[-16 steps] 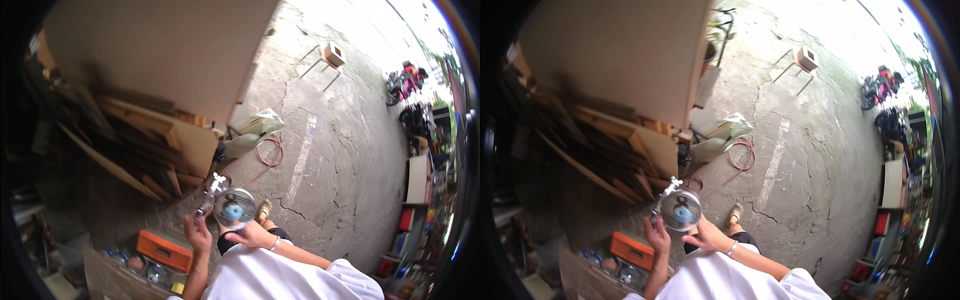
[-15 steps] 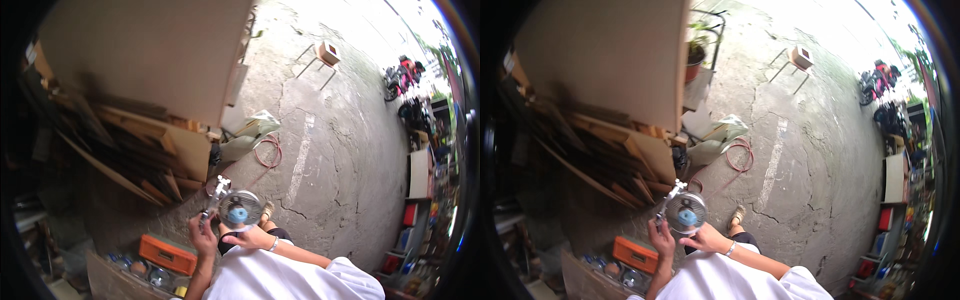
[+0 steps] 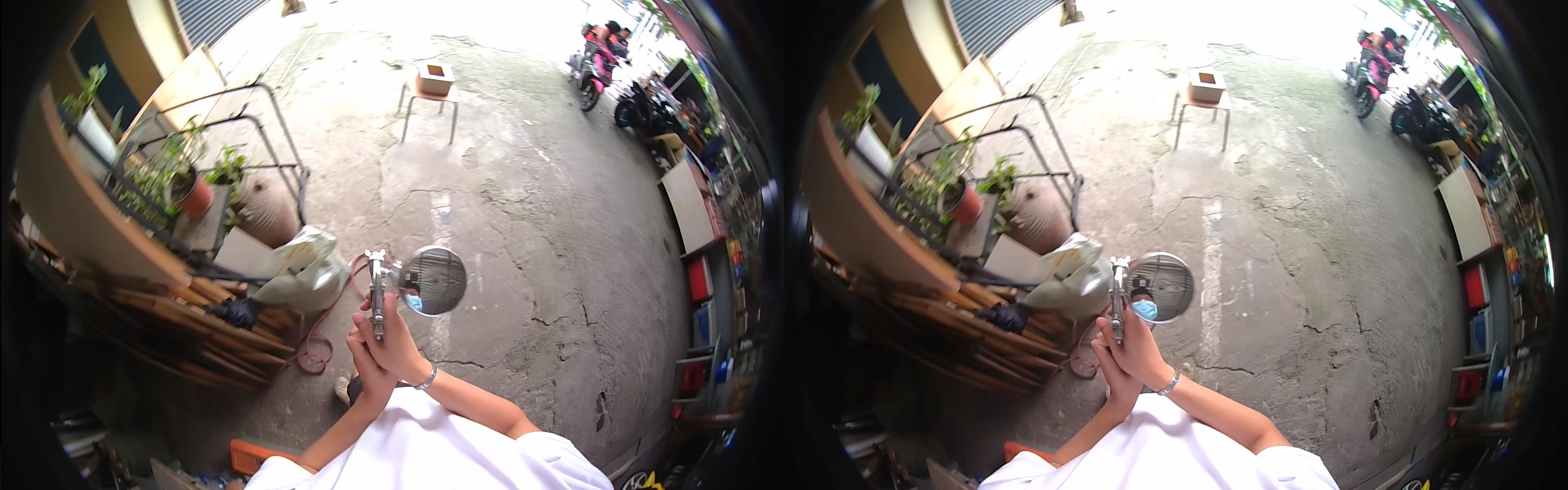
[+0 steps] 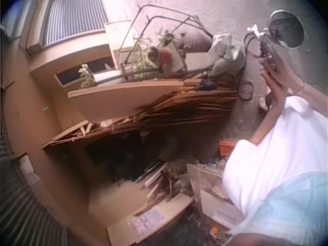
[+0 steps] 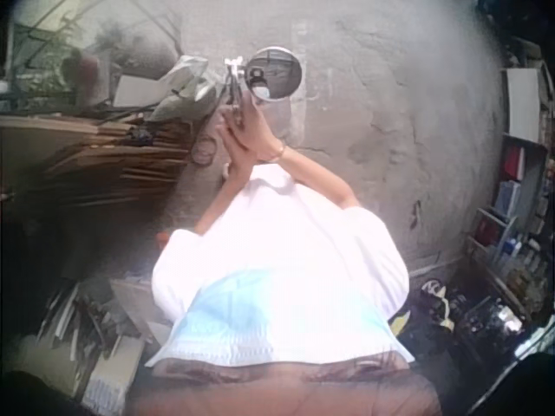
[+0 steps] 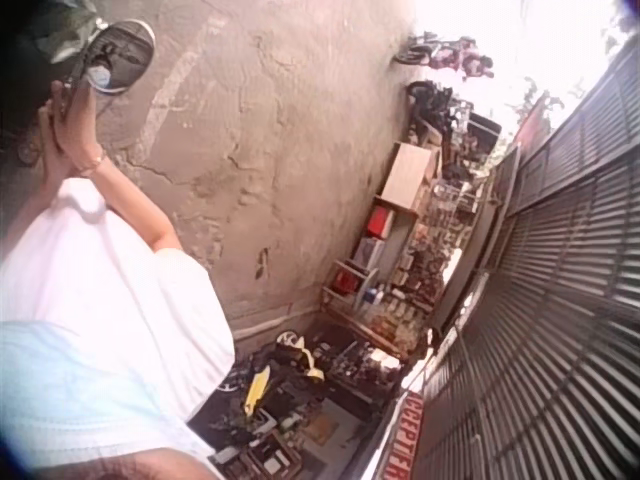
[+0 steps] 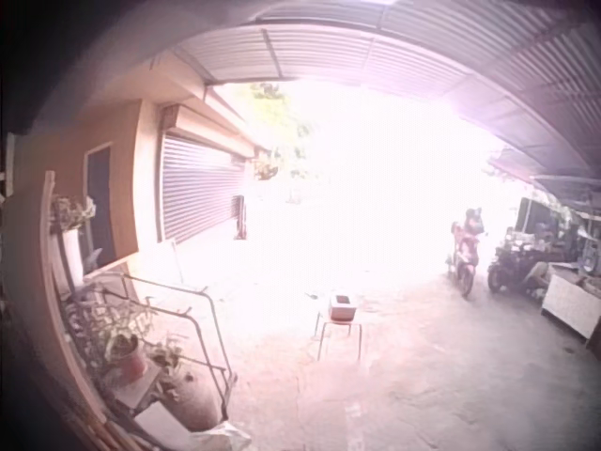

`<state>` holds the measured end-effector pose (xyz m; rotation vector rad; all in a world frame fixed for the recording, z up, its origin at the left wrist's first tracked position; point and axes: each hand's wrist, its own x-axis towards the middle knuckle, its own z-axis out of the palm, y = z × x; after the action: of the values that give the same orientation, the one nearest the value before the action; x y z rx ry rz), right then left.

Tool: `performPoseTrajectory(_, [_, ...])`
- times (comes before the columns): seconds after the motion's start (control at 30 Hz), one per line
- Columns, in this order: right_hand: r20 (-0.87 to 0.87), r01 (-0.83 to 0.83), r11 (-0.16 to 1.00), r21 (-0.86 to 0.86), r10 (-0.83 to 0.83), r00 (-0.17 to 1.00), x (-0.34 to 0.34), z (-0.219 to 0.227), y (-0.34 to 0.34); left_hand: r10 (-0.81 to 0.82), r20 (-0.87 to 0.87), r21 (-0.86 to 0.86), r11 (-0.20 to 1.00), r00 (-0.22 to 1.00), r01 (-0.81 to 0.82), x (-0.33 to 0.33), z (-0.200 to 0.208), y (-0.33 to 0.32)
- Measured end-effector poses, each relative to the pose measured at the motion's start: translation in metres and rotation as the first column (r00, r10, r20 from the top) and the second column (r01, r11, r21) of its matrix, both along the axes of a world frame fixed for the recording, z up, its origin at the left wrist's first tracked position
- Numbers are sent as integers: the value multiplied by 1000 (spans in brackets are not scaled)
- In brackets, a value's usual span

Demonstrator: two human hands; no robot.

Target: The person picks up a small wooden box and places it on a metal stand. They then use a spray gun connected to a hose to apply a coat of paint to the box, moving around it to cover all sides.

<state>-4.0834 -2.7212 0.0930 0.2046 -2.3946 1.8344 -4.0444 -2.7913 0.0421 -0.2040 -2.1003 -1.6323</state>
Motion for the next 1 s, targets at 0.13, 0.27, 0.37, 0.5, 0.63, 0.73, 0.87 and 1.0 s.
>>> performPoseTrajectory(0.13, [-47,106,993,44,-104,993,-41,18,95,-196,51,96,977,979,191,-36,-8,84])
performPoseTrajectory(0.27, [-169,283,957,69,-269,948,-103,38,175,-218,10,62,974,976,217,-73,-51,178])
performPoseTrajectory(0.37, [-264,350,935,62,-323,909,-154,54,231,-613,364,172,784,701,596,-100,-101,247])
performPoseTrajectory(0.5, [-207,271,947,171,-234,950,-227,72,320,-677,491,153,686,548,711,-162,-148,348])
performPoseTrajectory(0.63, [-199,234,964,126,-207,958,-306,88,394,-659,453,152,721,601,676,-245,-153,428])
performPoseTrajectory(0.73, [-200,216,970,113,-190,961,-363,108,448,-543,744,79,651,390,755,-312,-161,466])
performPoseTrajectory(0.87, [-201,241,953,184,-204,958,-428,135,515,-345,787,-130,718,511,684,-380,-209,458])
performPoseTrajectory(1.0, [-213,202,959,197,-159,964,-497,142,586,19,899,-309,735,437,604,-424,-272,407])
